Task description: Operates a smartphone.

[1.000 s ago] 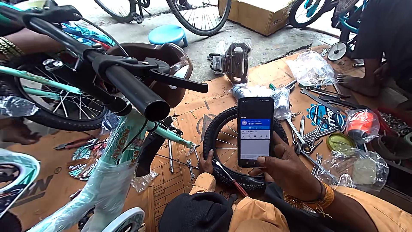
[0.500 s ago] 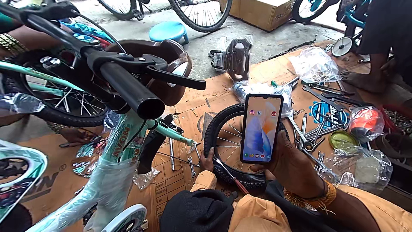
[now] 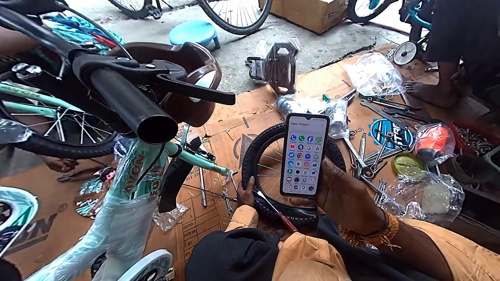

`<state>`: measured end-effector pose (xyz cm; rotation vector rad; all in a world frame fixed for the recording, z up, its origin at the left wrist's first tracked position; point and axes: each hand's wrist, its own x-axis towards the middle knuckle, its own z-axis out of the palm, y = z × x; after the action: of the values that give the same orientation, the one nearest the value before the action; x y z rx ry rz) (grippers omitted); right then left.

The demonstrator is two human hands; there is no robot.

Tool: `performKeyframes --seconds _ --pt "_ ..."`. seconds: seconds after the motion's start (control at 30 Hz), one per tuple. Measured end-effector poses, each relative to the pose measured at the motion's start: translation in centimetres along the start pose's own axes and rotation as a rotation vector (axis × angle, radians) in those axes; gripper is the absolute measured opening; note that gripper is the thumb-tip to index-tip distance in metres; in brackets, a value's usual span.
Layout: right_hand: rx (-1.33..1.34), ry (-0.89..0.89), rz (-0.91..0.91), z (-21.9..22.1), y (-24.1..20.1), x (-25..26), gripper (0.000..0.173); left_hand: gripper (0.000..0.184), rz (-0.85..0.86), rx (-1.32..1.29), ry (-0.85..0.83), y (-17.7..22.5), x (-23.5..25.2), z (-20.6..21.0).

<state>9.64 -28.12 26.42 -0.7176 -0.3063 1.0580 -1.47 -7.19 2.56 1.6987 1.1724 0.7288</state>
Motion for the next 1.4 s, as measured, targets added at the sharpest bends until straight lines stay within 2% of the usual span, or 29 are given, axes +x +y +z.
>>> performKeyframes --seconds 0.03,0.07,0.1,0.17,0.4,0.6,0.77,0.97,1.4 --pt "-0.002 0.004 -0.001 0.0 0.0 0.0 0.051 0.050 -0.006 -0.060 -0.092 -3.5 1.4 0.2" --pt "-0.001 0.008 -0.003 0.0 0.0 0.0 0.051 0.054 -0.100 -0.083 -0.201 -4.7 2.5 0.0" --pt "-0.002 0.012 -0.005 0.0 0.0 0.0 0.050 0.055 -0.177 -0.099 -0.241 -4.8 3.1 -0.1" --pt "-0.021 0.023 -0.001 0.1 0.0 0.1 0.049 0.054 -0.251 -0.102 -0.241 -4.2 3.2 -0.1" --pt "-0.072 0.058 -0.002 0.2 -0.1 0.1 0.045 0.054 -0.243 -0.112 -0.247 -4.1 3.1 0.0" --pt "-0.111 0.120 0.007 0.5 -0.2 0.1 0.055 0.058 -0.241 -0.063 -0.253 -4.4 3.2 0.0" --pt "-0.126 0.101 0.004 0.2 -0.1 0.0 0.057 0.058 -0.240 -0.051 -0.241 -4.2 3.1 0.0" --pt "-0.082 0.121 0.001 0.1 -0.1 0.1 0.042 0.056 -0.240 -0.090 -0.247 -4.1 3.0 -0.1" --pt "-0.043 0.069 -0.003 0.0 -0.2 0.1 0.044 0.055 -0.231 -0.078 -0.241 -4.3 3.1 -0.1"
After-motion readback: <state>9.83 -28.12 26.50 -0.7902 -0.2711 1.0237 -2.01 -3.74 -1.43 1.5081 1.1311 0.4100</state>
